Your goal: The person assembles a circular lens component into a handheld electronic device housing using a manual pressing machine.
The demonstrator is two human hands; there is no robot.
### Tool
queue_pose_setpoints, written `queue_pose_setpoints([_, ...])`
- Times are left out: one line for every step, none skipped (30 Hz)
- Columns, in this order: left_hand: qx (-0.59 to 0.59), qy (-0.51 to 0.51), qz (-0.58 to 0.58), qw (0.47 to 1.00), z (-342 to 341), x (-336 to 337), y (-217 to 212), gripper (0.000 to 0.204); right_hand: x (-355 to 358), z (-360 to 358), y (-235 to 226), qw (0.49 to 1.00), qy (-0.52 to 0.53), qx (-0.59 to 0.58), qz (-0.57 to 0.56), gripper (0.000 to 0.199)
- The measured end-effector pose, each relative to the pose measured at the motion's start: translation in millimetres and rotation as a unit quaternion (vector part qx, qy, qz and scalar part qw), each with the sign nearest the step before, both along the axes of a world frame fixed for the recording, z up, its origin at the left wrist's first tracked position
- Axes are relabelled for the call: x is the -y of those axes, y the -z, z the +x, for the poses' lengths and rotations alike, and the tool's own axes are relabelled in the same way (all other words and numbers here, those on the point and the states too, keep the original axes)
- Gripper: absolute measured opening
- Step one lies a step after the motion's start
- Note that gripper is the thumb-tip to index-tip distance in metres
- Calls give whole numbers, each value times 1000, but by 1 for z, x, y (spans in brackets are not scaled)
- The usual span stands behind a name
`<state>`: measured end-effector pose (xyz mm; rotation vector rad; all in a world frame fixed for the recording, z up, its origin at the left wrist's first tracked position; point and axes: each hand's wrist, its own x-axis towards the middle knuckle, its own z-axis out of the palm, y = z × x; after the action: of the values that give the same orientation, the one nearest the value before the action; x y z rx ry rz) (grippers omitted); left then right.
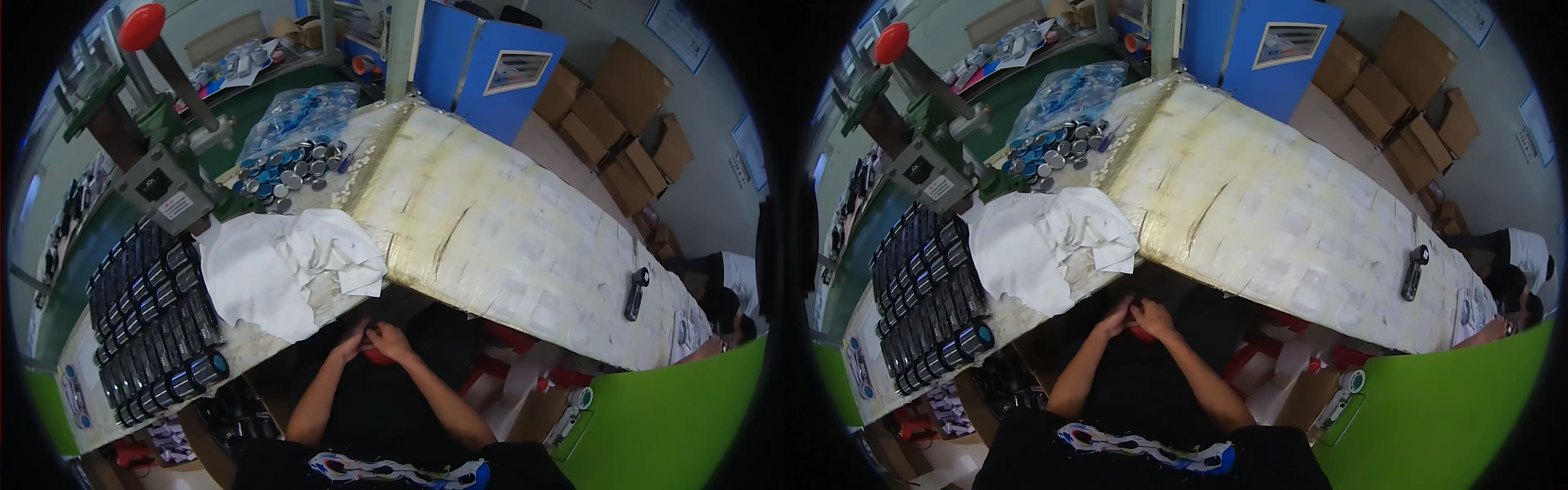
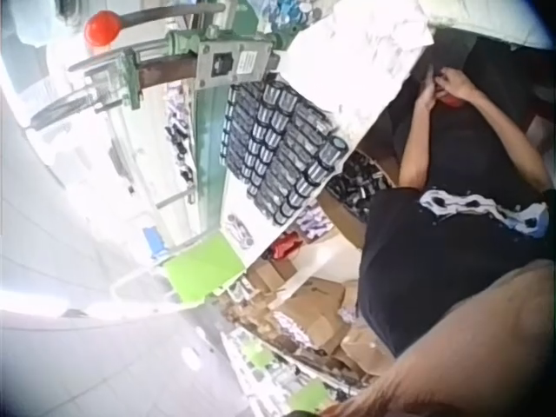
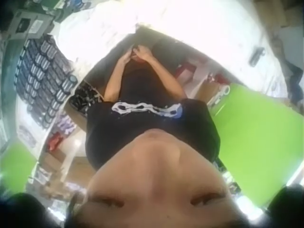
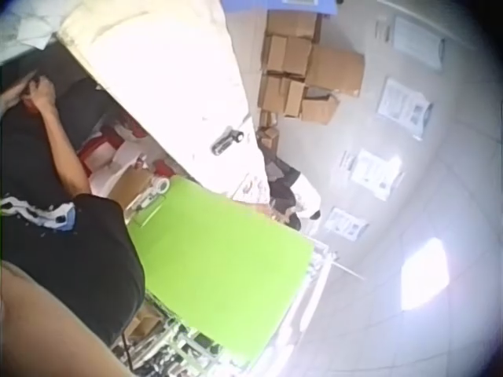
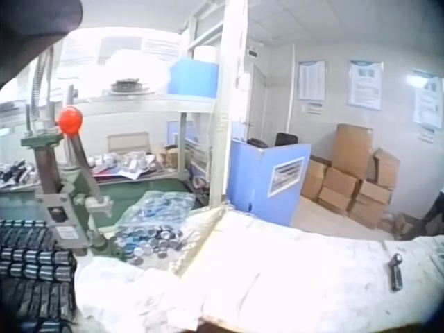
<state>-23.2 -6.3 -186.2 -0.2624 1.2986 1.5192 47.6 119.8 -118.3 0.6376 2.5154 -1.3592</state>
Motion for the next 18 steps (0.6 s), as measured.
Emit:
queue_pose_setpoints([-9,20,-5,1000,4,-3,-17,49,3,-1,-1,1000,-2,-1,0,36])
queue_pose_setpoints([-18,40,-11,999,5,-3,-29,46,6,-2,-1,1000,8,4,1,35])
queue_pose_setpoints([-6,39,9,999,3,0,-19,46,9,-3,-2,1000,17,9,3,33])
queue_pose_setpoints([-8,38,7,999,0,3,-14,46,11,-2,1,1000,17,7,1,33])
queue_pose_setpoints([-10,56,26,998,-2,3,-10,45,11,0,6,999,33,-6,-39,32])
queue_pose_setpoints([-11,74,45,996,-1,4,-6,45,10,3,10,995,50,-19,-79,31])
queue_pose_setpoints([-11,73,43,996,0,3,-12,45,9,5,10,994,57,-30,-90,28])
queue_pose_setpoints([-24,76,36,996,3,2,-17,44,9,6,11,994,56,-29,-91,28])
queue_pose_setpoints([-37,77,28,996,4,2,-23,44,10,6,12,995,54,-24,-83,27])
queue_pose_setpoints([-42,77,33,996,4,1,-15,52,10,6,13,996,53,-21,-73,27])
queue_pose_setpoints([-46,63,17,997,6,0,-10,54,12,5,12,997,54,-15,-55,27])
queue_pose_setpoints([-49,50,2,998,7,-1,-6,57,14,5,11,998,56,-8,-36,26])
queue_pose_setpoints([-26,69,1,997,8,-5,-14,63,12,6,12,997,69,-2,-27,28])
queue_pose_setpoints([-25,65,5,998,10,-8,-18,63,12,7,12,997,72,8,-22,28])
queue_pose_setpoints([-36,59,1,998,12,-12,-21,65,9,8,13,997,77,19,-17,28])
queue_pose_setpoints([-49,54,-4,997,11,-17,-22,66,4,9,21,998,68,11,-7,30])
queue_pose_setpoints([-96,39,-21,994,12,-15,-8,67,2,5,20,998,61,13,-9,30])
queue_pose_setpoints([-98,25,-30,994,6,-2,23,67,9,-3,13,999,39,25,-13,32])
